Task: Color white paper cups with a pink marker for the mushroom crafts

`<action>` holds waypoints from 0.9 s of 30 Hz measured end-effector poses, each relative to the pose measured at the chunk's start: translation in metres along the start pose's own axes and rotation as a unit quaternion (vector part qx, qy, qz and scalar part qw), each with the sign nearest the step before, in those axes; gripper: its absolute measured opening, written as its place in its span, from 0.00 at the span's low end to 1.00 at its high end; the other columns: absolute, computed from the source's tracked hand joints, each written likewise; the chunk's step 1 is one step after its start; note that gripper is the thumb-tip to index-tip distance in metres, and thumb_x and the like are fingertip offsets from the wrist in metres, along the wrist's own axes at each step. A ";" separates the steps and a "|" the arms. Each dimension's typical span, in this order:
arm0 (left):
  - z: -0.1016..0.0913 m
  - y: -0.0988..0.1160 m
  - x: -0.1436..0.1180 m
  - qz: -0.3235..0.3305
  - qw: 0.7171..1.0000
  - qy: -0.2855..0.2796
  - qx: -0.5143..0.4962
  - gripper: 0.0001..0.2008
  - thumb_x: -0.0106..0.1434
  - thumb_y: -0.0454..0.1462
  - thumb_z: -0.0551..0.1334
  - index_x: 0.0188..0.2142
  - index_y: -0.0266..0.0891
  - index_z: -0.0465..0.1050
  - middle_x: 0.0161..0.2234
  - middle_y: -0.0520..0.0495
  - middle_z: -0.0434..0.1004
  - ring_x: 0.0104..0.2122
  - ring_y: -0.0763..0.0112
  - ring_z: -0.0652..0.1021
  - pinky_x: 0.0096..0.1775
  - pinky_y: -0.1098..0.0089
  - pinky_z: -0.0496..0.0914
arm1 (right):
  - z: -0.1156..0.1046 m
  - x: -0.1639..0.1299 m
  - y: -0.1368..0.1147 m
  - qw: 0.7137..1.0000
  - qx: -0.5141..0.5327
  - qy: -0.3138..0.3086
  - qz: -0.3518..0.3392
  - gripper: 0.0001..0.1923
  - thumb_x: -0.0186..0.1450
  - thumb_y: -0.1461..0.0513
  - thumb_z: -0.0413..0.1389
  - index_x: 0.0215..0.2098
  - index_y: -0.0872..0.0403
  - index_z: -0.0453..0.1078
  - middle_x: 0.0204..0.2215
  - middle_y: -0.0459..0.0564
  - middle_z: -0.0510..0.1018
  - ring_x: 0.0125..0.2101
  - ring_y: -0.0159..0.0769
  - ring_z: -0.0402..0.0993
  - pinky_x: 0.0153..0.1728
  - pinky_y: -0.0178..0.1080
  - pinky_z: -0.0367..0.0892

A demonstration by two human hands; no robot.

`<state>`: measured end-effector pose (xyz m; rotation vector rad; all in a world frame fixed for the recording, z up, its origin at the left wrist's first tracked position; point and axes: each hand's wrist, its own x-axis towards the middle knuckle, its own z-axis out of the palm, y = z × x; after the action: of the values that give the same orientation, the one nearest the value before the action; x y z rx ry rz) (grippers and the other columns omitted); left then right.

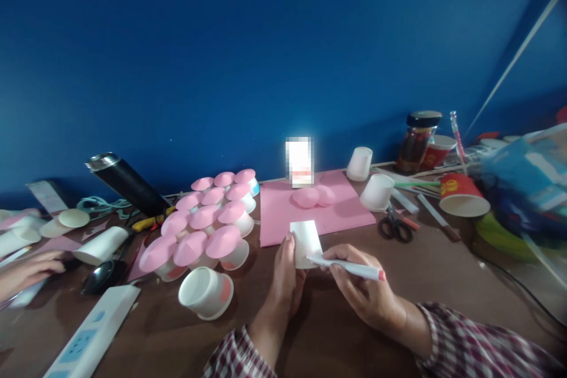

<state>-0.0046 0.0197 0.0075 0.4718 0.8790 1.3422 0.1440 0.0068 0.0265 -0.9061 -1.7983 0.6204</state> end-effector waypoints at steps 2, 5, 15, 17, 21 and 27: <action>0.000 0.000 0.000 0.003 1.000 -0.001 0.003 0.22 0.60 0.53 0.63 0.36 0.35 0.72 0.29 0.47 0.75 0.29 0.69 0.73 0.34 0.67 0.69 | 0.000 0.000 0.001 1.000 -0.002 0.009 0.000 0.07 0.67 0.64 0.52 0.39 0.55 0.72 0.29 0.51 0.81 0.26 0.34 0.78 0.28 0.33 0.73; 0.000 0.000 0.000 0.014 1.000 -0.005 0.000 0.23 0.58 0.54 0.64 0.36 0.35 0.72 0.29 0.48 0.75 0.29 0.70 0.73 0.34 0.68 0.69 | 0.001 0.001 0.001 1.000 -0.001 0.005 -0.003 0.08 0.67 0.64 0.52 0.40 0.55 0.72 0.30 0.52 0.81 0.27 0.35 0.79 0.29 0.34 0.73; 0.002 0.002 0.002 0.006 0.999 0.028 -0.023 0.22 0.57 0.52 0.66 0.36 0.34 0.73 0.28 0.49 0.75 0.27 0.72 0.73 0.32 0.70 0.67 | 0.001 -0.002 0.004 0.999 0.029 -0.002 0.042 0.06 0.68 0.63 0.52 0.37 0.54 0.70 0.24 0.48 0.78 0.23 0.34 0.75 0.25 0.33 0.70; 0.002 0.002 0.002 0.003 0.999 0.018 -0.026 0.21 0.58 0.52 0.65 0.33 0.35 0.72 0.26 0.49 0.74 0.26 0.72 0.72 0.32 0.70 0.67 | 0.002 -0.003 0.007 0.996 0.052 0.010 0.065 0.07 0.69 0.61 0.51 0.39 0.55 0.70 0.26 0.50 0.79 0.25 0.35 0.77 0.26 0.33 0.71; 0.001 0.002 0.002 -0.013 0.999 0.025 -0.026 0.22 0.58 0.54 0.64 0.33 0.35 0.71 0.26 0.49 0.74 0.26 0.71 0.72 0.31 0.70 0.67 | 0.003 -0.002 0.008 0.996 0.059 -0.001 0.073 0.08 0.69 0.61 0.51 0.37 0.55 0.70 0.25 0.50 0.79 0.26 0.35 0.77 0.25 0.33 0.71; 0.001 0.002 0.003 -0.008 0.999 0.020 -0.040 0.19 0.60 0.51 0.64 0.33 0.34 0.71 0.25 0.49 0.74 0.25 0.72 0.73 0.30 0.70 0.68 | 0.004 -0.003 0.008 0.993 0.072 0.035 0.086 0.08 0.70 0.60 0.51 0.38 0.55 0.70 0.25 0.50 0.78 0.25 0.35 0.77 0.25 0.33 0.71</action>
<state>-0.0056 0.0234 0.0089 0.3767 0.8569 1.3709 0.1431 0.0087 0.0176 -0.9784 -1.6014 0.8082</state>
